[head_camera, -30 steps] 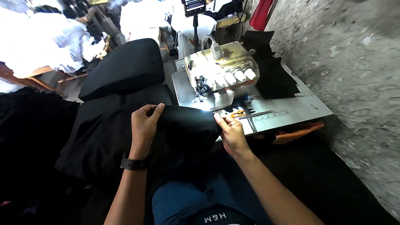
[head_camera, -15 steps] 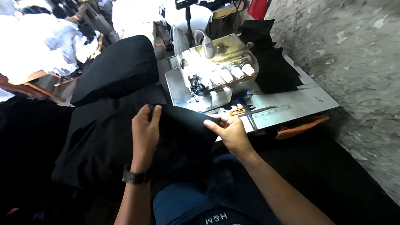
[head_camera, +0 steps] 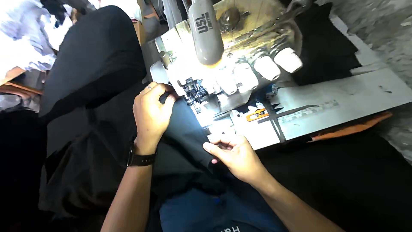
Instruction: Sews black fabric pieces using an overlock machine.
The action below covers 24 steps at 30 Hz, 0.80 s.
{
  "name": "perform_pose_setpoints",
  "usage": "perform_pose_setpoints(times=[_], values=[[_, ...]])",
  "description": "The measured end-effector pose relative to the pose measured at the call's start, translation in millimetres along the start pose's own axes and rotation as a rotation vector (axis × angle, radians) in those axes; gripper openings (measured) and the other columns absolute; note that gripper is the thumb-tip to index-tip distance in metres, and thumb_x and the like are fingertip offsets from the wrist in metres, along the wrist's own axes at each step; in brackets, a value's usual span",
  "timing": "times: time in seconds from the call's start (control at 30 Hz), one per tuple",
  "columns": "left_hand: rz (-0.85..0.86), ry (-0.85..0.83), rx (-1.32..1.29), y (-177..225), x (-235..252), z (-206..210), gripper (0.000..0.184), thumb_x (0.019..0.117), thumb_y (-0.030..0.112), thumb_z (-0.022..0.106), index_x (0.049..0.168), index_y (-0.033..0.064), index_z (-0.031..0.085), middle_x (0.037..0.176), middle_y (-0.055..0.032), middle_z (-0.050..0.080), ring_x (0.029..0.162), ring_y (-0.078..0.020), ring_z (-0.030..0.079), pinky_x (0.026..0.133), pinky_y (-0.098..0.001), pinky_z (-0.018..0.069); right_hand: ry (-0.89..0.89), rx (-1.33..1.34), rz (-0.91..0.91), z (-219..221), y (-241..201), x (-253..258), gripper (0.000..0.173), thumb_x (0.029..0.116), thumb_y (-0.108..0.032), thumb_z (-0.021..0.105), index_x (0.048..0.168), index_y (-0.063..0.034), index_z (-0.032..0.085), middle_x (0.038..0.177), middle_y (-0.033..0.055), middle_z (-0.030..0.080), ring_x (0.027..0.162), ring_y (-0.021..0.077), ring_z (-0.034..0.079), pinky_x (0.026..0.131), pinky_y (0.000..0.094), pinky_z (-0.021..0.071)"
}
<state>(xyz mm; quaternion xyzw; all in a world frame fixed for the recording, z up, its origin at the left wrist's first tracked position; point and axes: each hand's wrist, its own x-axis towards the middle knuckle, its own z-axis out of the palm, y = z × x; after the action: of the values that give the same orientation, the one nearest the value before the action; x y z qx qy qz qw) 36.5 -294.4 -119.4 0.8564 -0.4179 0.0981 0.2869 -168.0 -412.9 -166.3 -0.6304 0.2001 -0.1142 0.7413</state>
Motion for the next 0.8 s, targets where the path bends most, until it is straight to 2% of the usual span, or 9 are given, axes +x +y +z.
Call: perform_pose_setpoints(times=[0.1,0.2,0.3,0.43,0.57,0.67,0.8], values=[[-0.019,0.032,-0.016,-2,8,6,0.01,0.0912,0.015,0.073,0.099,0.0085,0.073,0.102,-0.0057,0.071,0.096,-0.0143,0.068,0.083,-0.0369,0.0554,0.005,0.02,-0.025,-2,-2,5,0.007,0.092,-0.013,0.075,0.092,-0.0053,0.074,0.077,-0.0035,0.071,0.064,0.0024,0.068,0.059,0.0175,0.0602],[-0.068,0.033,-0.003,0,16,9,0.012,0.0877,0.014,0.072,0.098,0.0073,0.07,0.094,-0.0084,0.069,0.088,-0.0193,0.068,0.074,-0.0429,0.0536,0.038,0.052,-0.054,-4,-6,13,0.007,0.091,-0.011,0.075,0.092,-0.0043,0.073,0.075,-0.0037,0.071,0.062,0.0027,0.068,0.056,0.0174,0.0599],[-0.085,0.013,0.022,5,20,9,0.022,0.0833,0.016,0.072,0.101,0.0044,0.065,0.091,-0.0136,0.067,0.084,-0.0271,0.067,0.071,-0.0505,0.0509,0.075,0.105,-0.036,-3,-9,18,0.016,0.0889,-0.009,0.077,0.096,-0.0058,0.064,0.072,-0.0029,0.068,0.06,0.0057,0.068,0.053,0.0198,0.0601],[-0.113,0.027,0.018,6,22,11,0.024,0.085,0.016,0.073,0.105,0.0046,0.066,0.093,-0.0141,0.069,0.086,-0.0285,0.068,0.073,-0.0524,0.052,0.103,0.149,-0.054,-1,-10,20,0.026,0.087,-0.007,0.08,0.096,-0.007,0.055,0.073,-0.0006,0.068,0.059,0.0082,0.069,0.052,0.0211,0.0606],[-0.238,0.041,0.052,3,36,18,0.026,0.0843,0.021,0.07,0.105,0.0058,0.071,0.095,-0.0123,0.073,0.094,-0.0289,0.07,0.079,-0.0585,0.0513,0.1,0.158,-0.078,1,-13,20,0.026,0.0868,-0.005,0.08,0.095,-0.006,0.054,0.074,0.0009,0.069,0.06,0.0095,0.07,0.055,0.0221,0.0617],[-0.27,0.034,0.06,6,38,18,0.026,0.0858,0.02,0.07,0.108,0.007,0.072,0.099,-0.0139,0.073,0.097,-0.032,0.07,0.08,-0.0621,0.0508,0.114,0.175,-0.086,3,-15,18,0.026,0.0865,-0.002,0.079,0.093,-0.0053,0.053,0.075,0.002,0.068,0.06,0.0106,0.07,0.056,0.0237,0.0625],[-0.248,0.051,0.067,8,37,16,0.021,0.0891,0.022,0.07,0.106,0.0085,0.071,0.099,-0.014,0.072,0.096,-0.0336,0.069,0.08,-0.0627,0.0514,0.125,0.167,-0.073,6,-17,16,0.026,0.0865,0.0,0.078,0.093,-0.0038,0.054,0.072,0.0029,0.068,0.059,0.012,0.07,0.058,0.0257,0.0631]])
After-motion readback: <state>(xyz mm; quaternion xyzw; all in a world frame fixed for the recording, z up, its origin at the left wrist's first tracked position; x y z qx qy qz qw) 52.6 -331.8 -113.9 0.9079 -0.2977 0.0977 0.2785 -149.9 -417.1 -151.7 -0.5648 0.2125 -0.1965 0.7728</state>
